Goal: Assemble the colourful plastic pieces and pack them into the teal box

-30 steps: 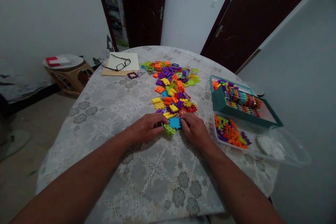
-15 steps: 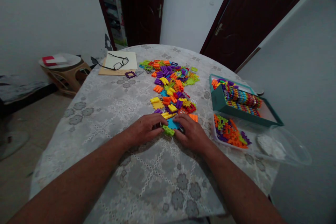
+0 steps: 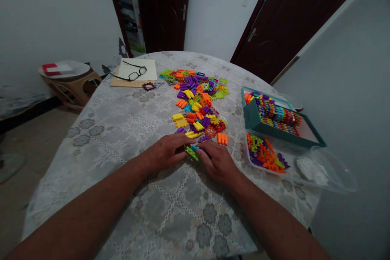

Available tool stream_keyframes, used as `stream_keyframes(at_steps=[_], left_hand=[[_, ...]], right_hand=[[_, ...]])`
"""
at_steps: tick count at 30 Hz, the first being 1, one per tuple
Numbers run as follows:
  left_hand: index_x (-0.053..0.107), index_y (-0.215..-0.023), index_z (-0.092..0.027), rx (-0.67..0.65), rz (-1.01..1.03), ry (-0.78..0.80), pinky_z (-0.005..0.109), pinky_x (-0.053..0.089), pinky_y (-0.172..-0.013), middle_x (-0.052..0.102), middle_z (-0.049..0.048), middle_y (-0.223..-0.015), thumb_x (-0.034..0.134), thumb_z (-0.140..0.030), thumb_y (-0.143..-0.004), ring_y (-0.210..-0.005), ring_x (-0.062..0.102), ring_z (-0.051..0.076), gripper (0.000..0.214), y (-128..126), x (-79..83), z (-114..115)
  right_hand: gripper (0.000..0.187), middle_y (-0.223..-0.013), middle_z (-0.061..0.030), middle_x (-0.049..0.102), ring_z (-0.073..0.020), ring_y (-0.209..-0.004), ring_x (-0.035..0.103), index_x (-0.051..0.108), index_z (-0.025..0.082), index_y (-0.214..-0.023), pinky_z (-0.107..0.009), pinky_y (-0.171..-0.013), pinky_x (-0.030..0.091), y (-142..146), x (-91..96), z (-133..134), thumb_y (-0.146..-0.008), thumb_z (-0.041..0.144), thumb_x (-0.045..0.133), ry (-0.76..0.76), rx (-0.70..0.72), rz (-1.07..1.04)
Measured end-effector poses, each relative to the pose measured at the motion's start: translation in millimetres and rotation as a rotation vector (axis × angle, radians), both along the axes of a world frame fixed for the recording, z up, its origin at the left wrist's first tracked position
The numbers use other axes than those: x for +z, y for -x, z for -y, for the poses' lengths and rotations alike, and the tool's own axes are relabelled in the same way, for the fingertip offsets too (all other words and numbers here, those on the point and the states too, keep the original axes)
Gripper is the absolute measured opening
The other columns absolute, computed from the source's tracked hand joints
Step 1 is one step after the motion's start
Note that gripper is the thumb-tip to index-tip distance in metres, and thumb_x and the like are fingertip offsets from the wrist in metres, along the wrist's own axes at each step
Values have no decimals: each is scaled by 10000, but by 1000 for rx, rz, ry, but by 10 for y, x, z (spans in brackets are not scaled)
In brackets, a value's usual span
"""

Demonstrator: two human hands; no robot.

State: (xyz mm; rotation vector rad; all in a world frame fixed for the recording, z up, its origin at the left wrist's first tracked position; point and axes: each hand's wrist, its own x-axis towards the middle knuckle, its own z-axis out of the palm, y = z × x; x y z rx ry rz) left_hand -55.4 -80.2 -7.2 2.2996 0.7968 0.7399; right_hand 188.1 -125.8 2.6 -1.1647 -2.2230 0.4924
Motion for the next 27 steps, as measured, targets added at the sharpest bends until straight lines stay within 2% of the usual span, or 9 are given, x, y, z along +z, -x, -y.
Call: stream_keyframes(at_steps=[4, 9, 14, 19, 22, 27], left_hand=[[680, -1309, -263, -55, -2, -19, 436, 543, -996, 734, 78, -1164, 643, -228, -988, -1095, 673, 242, 326, 5, -26, -16], [685, -1309, -263, -12, -19, -28, 417, 547, -944, 745, 75, -1124, 637, -244, -1004, -1038, 677, 232, 310, 6, -23, -17], [698, -1250, -224, 11, -29, -20, 393, 542, -919, 741, 77, -1097, 646, -240, -988, -1010, 680, 227, 267, -18, -5, -9], [675, -1277, -232, 29, -19, 17, 404, 533, -982, 724, 70, -1132, 673, -217, -946, -1059, 677, 230, 331, -39, 19, -2], [674, -1222, -243, 10, -22, 57, 381, 528, -954, 723, 61, -1134, 660, -200, -939, -1036, 673, 218, 287, -49, 35, 15], [679, -1061, -223, 33, -82, 103, 311, 473, -810, 698, 8, -909, 664, -182, -903, -826, 633, 178, 163, -72, 81, 51]], right_hand=[[294, -1063, -103, 742, -230, -988, 690, 696, 199, -1207, -350, -878, 539, -2, 17, 24, -1126, 353, 460, 15, 83, 29], [288, -1142, -107, 740, -235, -1031, 693, 668, 202, -1296, -371, -914, 557, 2, 85, 78, -1092, 326, 507, -16, 57, -64], [220, -1035, -79, 757, -211, -925, 712, 710, 227, -1176, -341, -848, 562, -26, 65, 39, -1063, 236, 521, -16, -9, -121], [220, -1014, -74, 750, -206, -922, 706, 721, 239, -1170, -334, -842, 556, -15, -8, 2, -1092, 273, 518, -6, 52, -126], [226, -997, -68, 753, -201, -910, 708, 725, 243, -1161, -329, -830, 556, -4, -20, 0, -1094, 269, 510, 17, 68, -111], [192, -1014, -64, 764, -207, -926, 723, 713, 233, -1132, -336, -855, 563, -65, 2, -32, -1074, 250, 531, 5, 0, -50]])
